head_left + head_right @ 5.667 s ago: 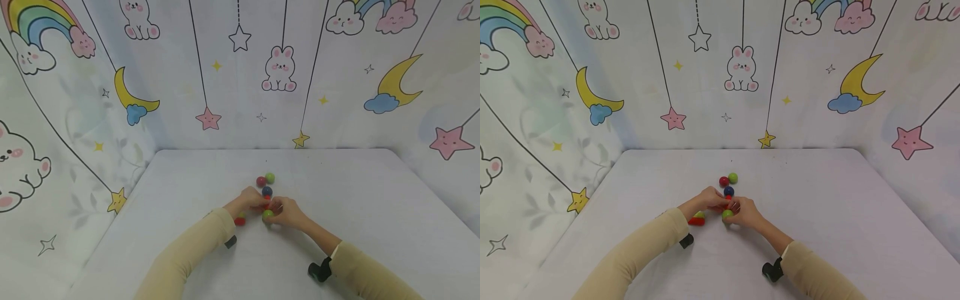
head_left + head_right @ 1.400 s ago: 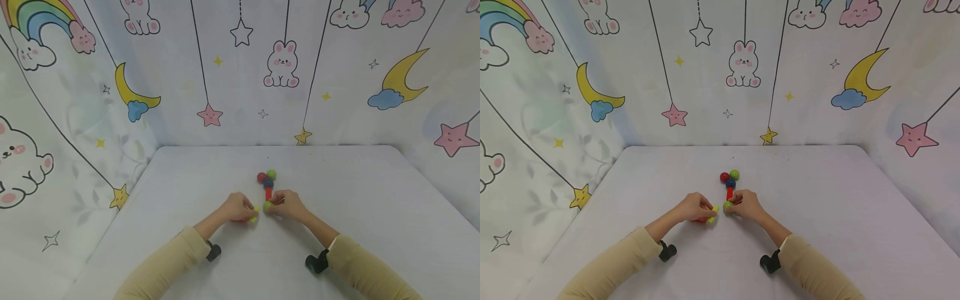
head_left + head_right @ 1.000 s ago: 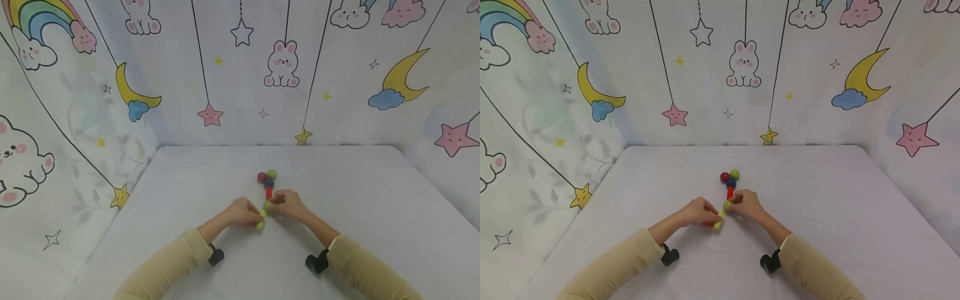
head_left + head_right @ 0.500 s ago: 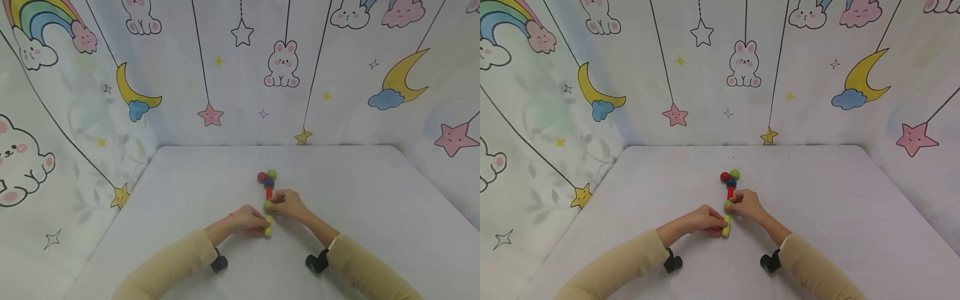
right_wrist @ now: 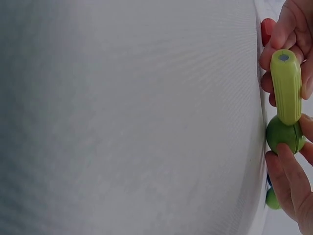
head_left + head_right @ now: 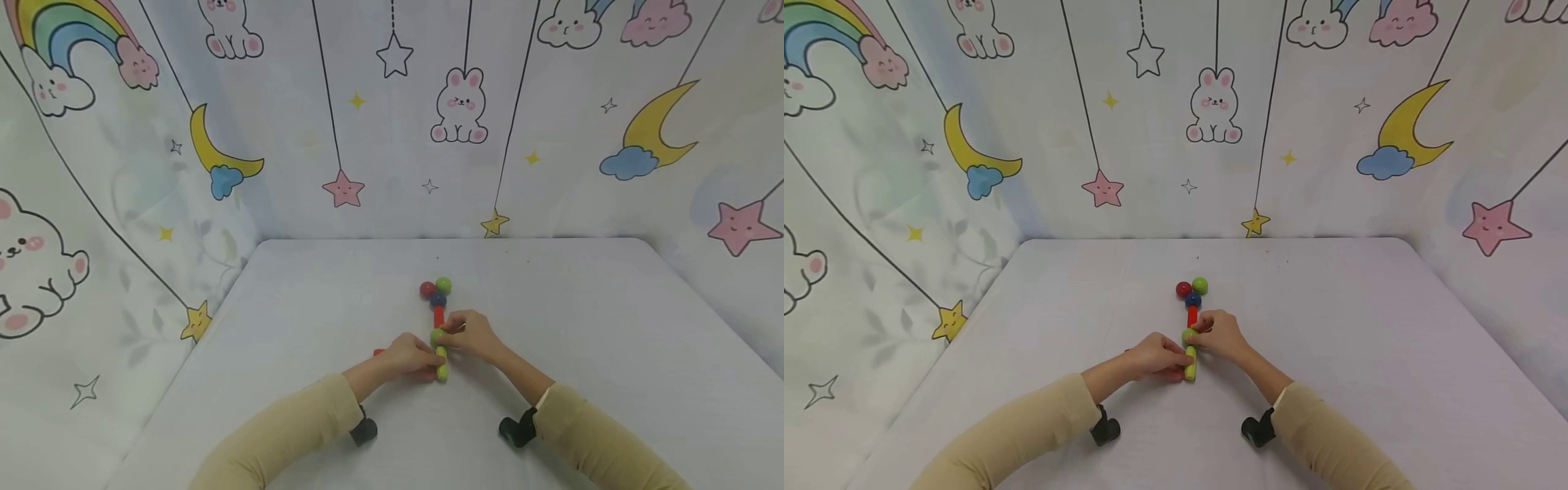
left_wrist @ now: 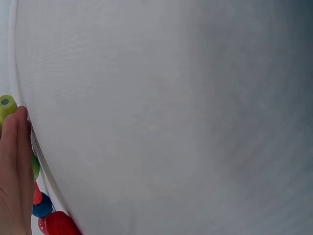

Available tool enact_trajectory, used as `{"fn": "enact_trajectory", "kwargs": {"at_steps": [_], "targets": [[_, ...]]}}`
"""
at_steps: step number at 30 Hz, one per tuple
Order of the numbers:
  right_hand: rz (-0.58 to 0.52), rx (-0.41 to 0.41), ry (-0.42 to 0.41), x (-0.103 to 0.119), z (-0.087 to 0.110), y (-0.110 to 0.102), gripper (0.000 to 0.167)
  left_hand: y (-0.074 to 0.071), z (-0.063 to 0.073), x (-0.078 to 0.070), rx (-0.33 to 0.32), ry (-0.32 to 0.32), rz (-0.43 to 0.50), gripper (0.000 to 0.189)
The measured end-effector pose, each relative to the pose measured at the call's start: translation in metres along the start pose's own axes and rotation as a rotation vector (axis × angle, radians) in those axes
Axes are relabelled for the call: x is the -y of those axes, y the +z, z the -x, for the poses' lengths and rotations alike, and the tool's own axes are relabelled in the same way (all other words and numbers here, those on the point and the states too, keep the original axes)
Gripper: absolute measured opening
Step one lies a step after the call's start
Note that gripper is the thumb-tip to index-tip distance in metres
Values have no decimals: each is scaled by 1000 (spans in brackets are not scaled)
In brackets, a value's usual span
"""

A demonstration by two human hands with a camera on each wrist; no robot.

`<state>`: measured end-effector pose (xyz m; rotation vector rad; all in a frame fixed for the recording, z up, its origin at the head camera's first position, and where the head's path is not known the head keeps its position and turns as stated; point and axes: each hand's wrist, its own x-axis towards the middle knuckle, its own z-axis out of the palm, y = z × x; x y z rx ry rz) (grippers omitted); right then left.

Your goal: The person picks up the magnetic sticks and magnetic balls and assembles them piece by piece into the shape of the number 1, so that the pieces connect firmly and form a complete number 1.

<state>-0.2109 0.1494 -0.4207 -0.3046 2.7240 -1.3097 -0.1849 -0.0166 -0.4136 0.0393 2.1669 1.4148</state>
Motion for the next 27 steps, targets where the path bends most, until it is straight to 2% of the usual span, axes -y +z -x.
{"fn": "enact_trajectory", "kwargs": {"at_steps": [9, 27], "targets": [[-2, 1, -42, -3, 1, 1, 15, 0, -4, 1, -31, 9, -17, 16], [-7, -4, 14, 2, 2, 0, 15, 4, -2, -4, -56, -14, -1, 13]]}}
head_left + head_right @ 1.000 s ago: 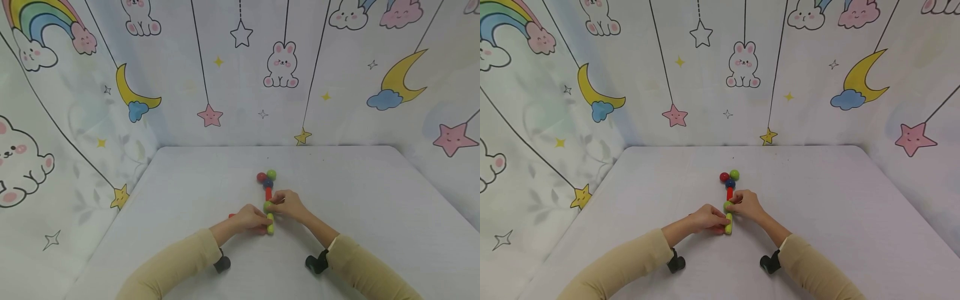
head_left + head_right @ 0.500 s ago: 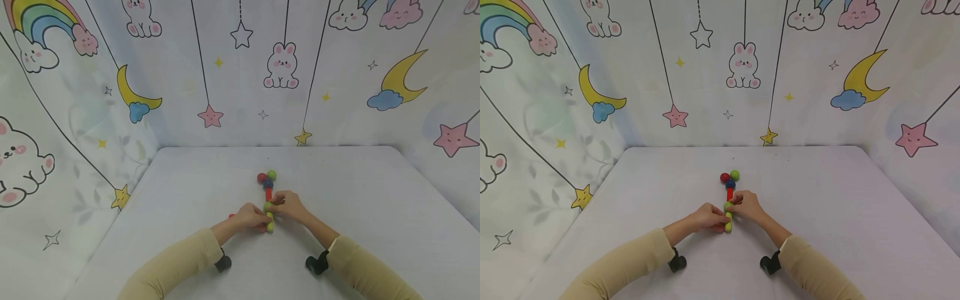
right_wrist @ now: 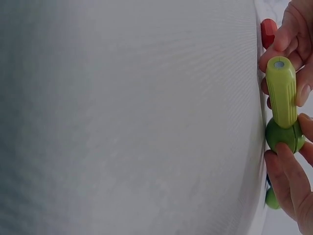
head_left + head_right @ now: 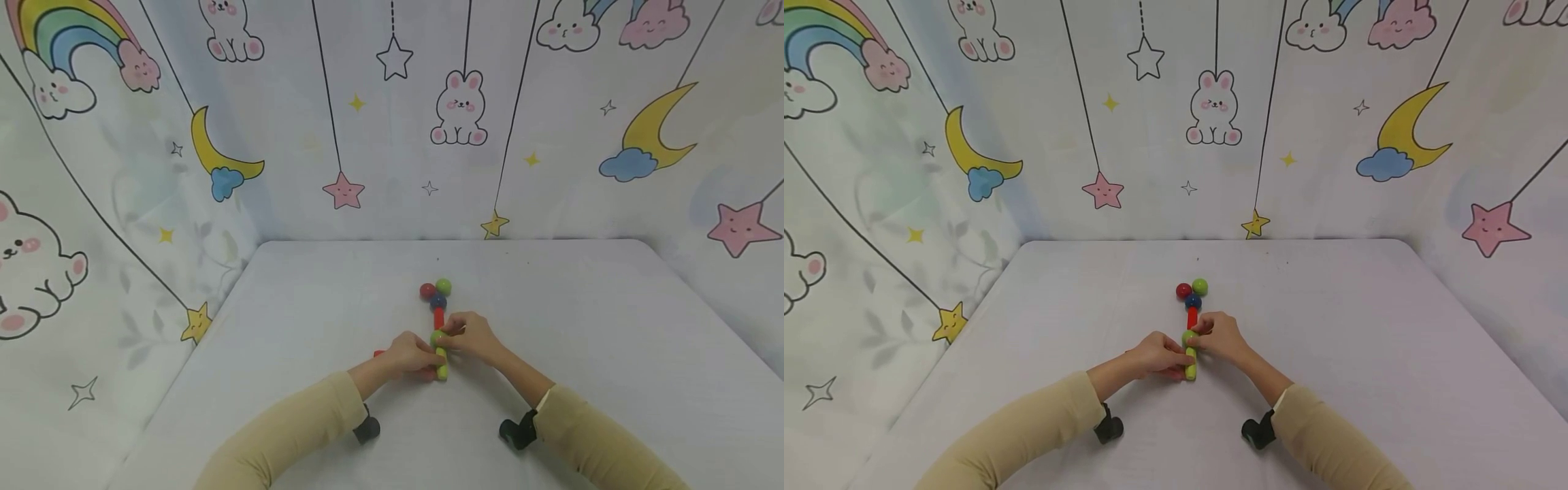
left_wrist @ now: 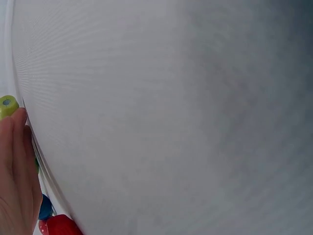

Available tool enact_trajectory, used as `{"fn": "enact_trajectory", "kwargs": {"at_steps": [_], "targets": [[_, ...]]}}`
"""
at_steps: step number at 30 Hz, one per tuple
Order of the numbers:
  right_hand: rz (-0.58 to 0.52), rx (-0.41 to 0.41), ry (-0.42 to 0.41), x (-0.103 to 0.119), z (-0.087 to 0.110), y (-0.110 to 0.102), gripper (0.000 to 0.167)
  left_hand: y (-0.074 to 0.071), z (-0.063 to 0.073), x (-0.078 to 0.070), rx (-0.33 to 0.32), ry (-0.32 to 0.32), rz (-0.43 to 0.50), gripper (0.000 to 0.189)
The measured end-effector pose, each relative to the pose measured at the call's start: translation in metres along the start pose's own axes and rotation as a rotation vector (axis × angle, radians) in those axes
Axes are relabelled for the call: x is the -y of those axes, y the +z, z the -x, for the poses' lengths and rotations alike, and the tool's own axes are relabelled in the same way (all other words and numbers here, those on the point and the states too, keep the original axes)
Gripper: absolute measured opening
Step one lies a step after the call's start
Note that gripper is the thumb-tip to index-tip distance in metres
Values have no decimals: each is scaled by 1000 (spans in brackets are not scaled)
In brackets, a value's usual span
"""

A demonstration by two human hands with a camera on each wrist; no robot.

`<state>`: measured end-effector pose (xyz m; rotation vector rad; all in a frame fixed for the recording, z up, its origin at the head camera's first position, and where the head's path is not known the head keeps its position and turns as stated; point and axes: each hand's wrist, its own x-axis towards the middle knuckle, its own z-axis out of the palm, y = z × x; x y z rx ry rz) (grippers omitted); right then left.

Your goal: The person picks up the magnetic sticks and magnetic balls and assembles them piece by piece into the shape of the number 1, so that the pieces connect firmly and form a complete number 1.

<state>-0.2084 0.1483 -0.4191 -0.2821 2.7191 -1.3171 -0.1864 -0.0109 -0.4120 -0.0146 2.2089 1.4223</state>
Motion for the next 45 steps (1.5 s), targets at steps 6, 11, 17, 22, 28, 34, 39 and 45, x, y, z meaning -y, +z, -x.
{"fn": "enact_trajectory", "kwargs": {"at_steps": [6, 11, 17, 22, 28, 34, 39, 45], "targets": [[-8, 7, 16, 0, -1, 0, 16, 0, -1, 1, -7, -5, -1, 12], [2, 16, 19, -1, -3, 0, 18, 0, -1, 1, -9, -8, 13, 12], [8, 28, 13, 1, -3, -2, 22, -1, 0, 0, -12, -2, 2, 12], [10, 39, 8, 3, -3, -4, 26, -1, -1, 1, -9, 12, -23, 13], [24, 56, 9, 0, -6, -8, 28, -2, -2, 2, -6, 27, -36, 15], [26, 21, 3, -4, -12, -13, 30, -2, -1, 1, 4, 25, -53, 16], [37, -12, 27, -7, -17, -14, 32, -1, -2, 2, 2, 14, -51, 16], [47, -60, 12, -12, -26, -17, 36, -1, -2, 2, 0, 5, -40, 16]]}}
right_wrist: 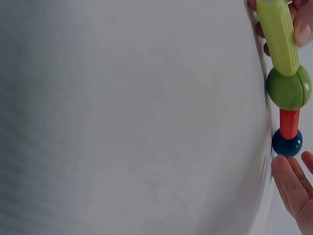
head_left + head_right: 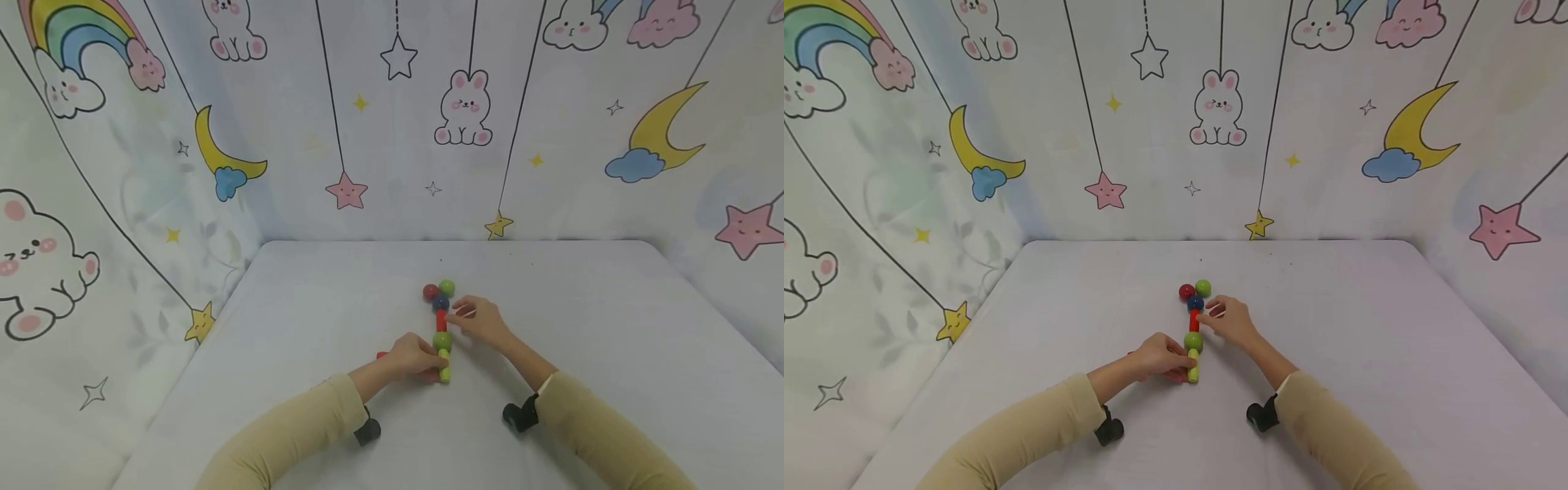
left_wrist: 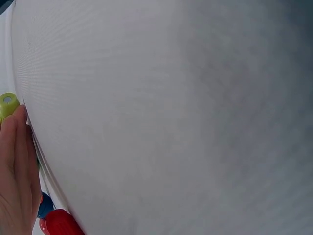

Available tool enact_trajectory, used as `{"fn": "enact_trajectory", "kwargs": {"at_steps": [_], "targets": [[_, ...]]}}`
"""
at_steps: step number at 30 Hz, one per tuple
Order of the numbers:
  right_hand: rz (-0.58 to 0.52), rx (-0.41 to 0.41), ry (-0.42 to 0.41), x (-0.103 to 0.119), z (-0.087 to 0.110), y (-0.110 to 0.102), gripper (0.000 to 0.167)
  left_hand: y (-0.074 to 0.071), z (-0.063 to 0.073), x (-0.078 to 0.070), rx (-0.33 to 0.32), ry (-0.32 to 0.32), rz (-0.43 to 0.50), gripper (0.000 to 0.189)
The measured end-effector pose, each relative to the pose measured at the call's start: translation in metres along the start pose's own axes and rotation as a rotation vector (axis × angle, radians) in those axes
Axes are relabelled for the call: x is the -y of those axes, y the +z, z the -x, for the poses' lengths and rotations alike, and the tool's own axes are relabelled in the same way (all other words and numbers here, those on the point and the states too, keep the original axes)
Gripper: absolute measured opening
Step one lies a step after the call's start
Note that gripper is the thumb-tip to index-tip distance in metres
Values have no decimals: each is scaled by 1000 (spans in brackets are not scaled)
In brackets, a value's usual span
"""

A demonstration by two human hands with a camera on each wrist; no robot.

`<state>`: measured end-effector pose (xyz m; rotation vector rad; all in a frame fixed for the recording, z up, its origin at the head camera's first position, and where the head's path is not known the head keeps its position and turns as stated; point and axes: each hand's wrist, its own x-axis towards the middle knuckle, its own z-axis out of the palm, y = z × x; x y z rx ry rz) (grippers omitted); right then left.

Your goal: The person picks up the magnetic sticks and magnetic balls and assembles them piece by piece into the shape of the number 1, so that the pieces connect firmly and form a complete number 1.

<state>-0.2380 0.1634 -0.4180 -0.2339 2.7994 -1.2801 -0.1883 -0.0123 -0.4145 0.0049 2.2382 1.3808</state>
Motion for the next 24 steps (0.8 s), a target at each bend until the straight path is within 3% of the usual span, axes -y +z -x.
{"fn": "enact_trajectory", "kwargs": {"at_steps": [15, 24], "targets": [[46, -8, 0, -6, -33, -1, 46, -2, 2, -2, 11, -9, -11, 15], [93, -17, -42, -6, -48, 2, 48, -2, 4, -4, 11, -14, -4, 14]]}}
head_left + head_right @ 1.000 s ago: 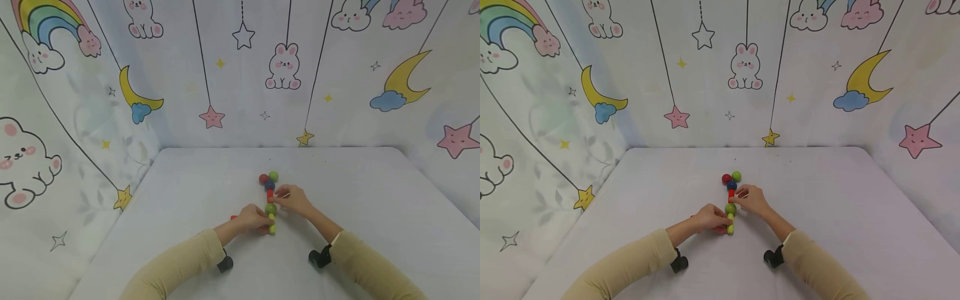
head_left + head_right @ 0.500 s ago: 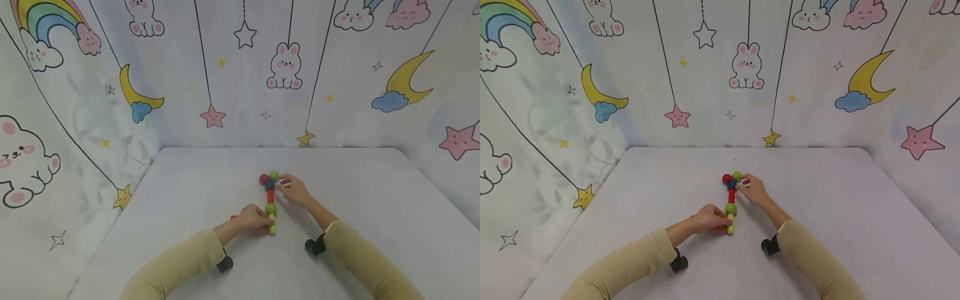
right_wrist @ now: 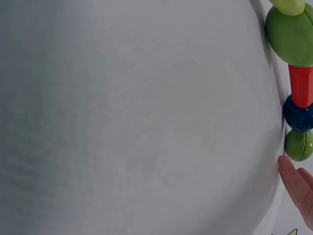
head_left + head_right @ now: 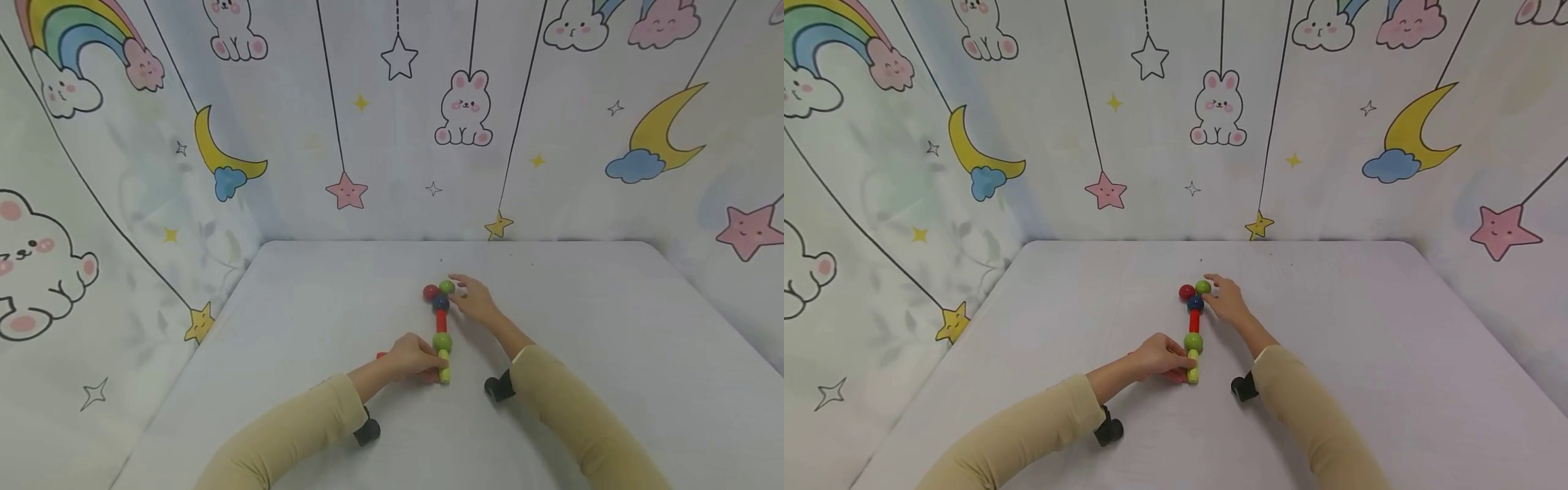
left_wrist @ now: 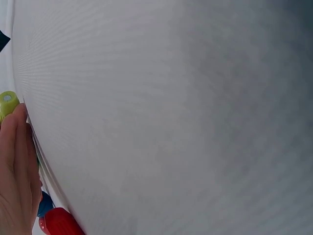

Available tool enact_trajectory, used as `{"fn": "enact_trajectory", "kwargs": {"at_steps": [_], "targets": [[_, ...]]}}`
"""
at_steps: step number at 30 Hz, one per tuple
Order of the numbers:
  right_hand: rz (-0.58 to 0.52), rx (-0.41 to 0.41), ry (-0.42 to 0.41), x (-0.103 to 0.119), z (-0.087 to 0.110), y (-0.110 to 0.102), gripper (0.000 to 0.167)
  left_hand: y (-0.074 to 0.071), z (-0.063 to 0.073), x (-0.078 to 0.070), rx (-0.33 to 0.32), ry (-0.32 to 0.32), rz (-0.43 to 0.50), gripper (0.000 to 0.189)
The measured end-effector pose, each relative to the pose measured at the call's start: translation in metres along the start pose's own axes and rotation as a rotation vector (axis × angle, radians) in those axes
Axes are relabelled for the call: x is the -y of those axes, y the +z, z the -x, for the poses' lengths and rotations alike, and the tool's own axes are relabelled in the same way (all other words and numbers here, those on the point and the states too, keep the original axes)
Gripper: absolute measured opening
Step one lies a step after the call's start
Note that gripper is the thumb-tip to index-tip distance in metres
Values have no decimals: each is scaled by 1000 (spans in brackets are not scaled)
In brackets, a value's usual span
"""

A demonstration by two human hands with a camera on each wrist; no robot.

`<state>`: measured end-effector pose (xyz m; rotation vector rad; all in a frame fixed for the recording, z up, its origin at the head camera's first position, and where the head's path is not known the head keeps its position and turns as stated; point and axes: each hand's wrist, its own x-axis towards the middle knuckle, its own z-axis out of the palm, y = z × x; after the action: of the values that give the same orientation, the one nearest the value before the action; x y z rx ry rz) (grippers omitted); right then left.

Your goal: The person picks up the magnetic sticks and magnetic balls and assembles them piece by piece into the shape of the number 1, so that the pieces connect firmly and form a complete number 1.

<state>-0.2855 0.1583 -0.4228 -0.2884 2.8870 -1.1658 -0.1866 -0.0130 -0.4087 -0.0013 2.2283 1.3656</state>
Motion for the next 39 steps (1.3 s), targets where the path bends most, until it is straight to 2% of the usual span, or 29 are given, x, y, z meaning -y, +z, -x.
{"fn": "enact_trajectory", "kwargs": {"at_steps": [8, 15, 23, 31, 39], "targets": [[66, 13, -58, -2, -9, 5, 43, 0, -1, 1, -1, 1, -12, 14], [104, 30, -95, -3, -11, 8, 37, 0, -1, 2, 7, 9, 25, 13], [103, -26, -104, 0, -9, 7, 33, 1, -3, 3, 12, 7, 17, 13], [113, -62, -67, 5, -4, 5, 26, 0, -2, 3, 3, 16, 8, 13], [137, 23, 42, 5, 3, -7, 25, 1, -3, 3, -3, 12, -21, 14]]}}
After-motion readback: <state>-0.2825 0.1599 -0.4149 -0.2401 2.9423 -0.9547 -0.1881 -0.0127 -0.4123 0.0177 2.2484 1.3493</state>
